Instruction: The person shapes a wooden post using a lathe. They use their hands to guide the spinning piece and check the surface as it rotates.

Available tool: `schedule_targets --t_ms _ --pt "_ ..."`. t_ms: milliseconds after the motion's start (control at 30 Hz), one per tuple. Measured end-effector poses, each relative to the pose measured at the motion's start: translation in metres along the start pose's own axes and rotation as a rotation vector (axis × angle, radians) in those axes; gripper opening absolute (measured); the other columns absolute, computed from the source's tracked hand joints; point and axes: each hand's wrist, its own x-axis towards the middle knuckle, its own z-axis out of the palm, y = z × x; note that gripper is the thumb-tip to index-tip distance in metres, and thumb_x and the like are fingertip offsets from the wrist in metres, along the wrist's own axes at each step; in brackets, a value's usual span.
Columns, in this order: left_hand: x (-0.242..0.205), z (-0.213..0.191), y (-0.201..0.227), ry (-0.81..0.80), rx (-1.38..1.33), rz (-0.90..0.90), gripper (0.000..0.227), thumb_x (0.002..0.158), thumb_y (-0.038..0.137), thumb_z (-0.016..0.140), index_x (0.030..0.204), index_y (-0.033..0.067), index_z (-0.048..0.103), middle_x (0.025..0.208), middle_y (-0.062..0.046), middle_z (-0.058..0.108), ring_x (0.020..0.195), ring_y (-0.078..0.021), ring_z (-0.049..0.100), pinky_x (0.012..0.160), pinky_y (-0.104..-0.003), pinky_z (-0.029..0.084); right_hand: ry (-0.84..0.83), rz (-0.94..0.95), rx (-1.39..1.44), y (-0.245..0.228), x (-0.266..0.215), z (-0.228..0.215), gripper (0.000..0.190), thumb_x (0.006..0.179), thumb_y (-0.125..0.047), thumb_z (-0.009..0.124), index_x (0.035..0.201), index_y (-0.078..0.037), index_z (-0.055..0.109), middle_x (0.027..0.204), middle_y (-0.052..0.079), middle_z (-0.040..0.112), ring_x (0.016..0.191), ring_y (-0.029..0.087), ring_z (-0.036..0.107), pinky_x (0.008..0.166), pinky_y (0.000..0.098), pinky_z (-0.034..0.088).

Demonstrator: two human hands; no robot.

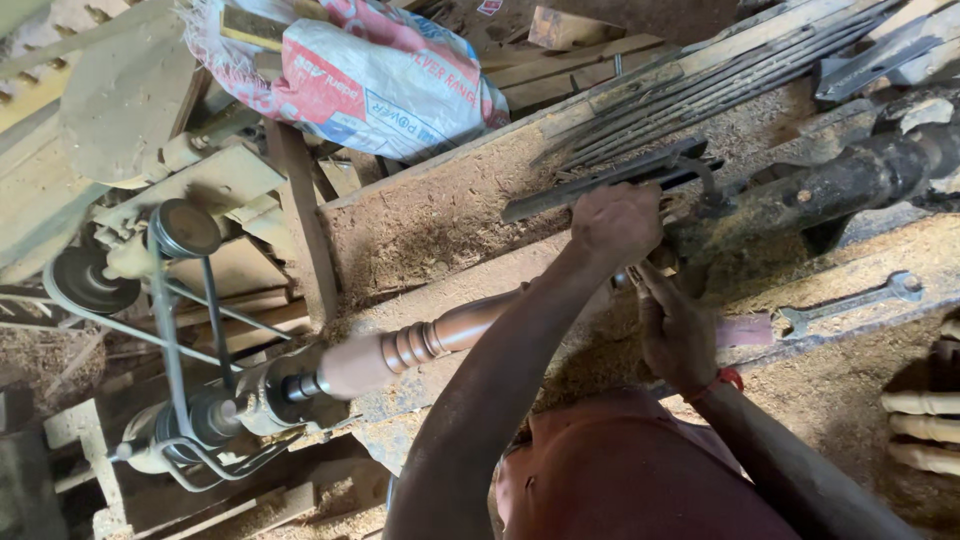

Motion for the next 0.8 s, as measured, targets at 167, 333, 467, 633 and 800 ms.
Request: schedule_targets --t_ms 167,333,467,633,800 --pt "0.011 -0.002 0.005 -0.126 0.068 -0.081 0.023 0.09 0.019 0.059 0.107 0.0085 0.071 0.094 -0.013 0.074 0.082 -0.0266 0.074 0.074 -0.047 0.059 -0.051 0.027 0.008 0.007 0.002 0.003 0.035 0.106 -0.012 0.057 0.141 -0.008 0.063 0.109 0.022 0.074 0.088 0.035 0.074 0.068 0.0435 0.057" --pt "0.01 -0.004 0.002 -0.153 0.094 -0.049 0.02 0.087 0.02 0.063 0.098 0.0089 0.076 0.095 -0.015 0.075 0.088 -0.0322 0.073 0.079 -0.049 0.058 -0.098 -0.025 -0.051 0.02 -0.004 0.003 0.04 0.103 -0.006 0.058 0.143 -0.004 0.06 0.102 0.019 0.073 0.079 0.034 0.07 0.064 0.0424 0.055" --pt "0.014 -0.006 0.002 -0.311 0.086 -0.093 0.02 0.09 0.017 0.059 0.093 0.0062 0.076 0.085 -0.013 0.076 0.076 -0.0247 0.076 0.07 -0.043 0.062 -0.17 -0.099 -0.128 0.029 0.0 0.003 0.053 0.095 0.001 0.059 0.148 0.001 0.054 0.101 0.018 0.073 0.071 0.028 0.069 0.061 0.0396 0.056" --pt "0.014 -0.007 0.0 -0.321 0.12 -0.056 0.019 0.089 0.018 0.059 0.085 0.0084 0.075 0.078 -0.01 0.075 0.065 -0.0224 0.071 0.06 -0.043 0.056 -0.198 -0.236 -0.195 0.03 0.008 -0.007 0.073 0.077 -0.002 0.066 0.149 0.003 0.05 0.097 0.017 0.07 0.081 0.032 0.069 0.068 0.044 0.056" --pt "0.019 -0.007 -0.001 -0.391 0.196 -0.046 0.021 0.092 0.019 0.057 0.083 0.0079 0.072 0.078 -0.009 0.074 0.06 -0.0173 0.067 0.053 -0.04 0.055 -0.148 -0.355 -0.264 0.031 0.016 -0.011 0.065 0.086 0.001 0.066 0.15 0.0 0.051 0.107 0.018 0.071 0.089 0.034 0.068 0.074 0.0449 0.057"
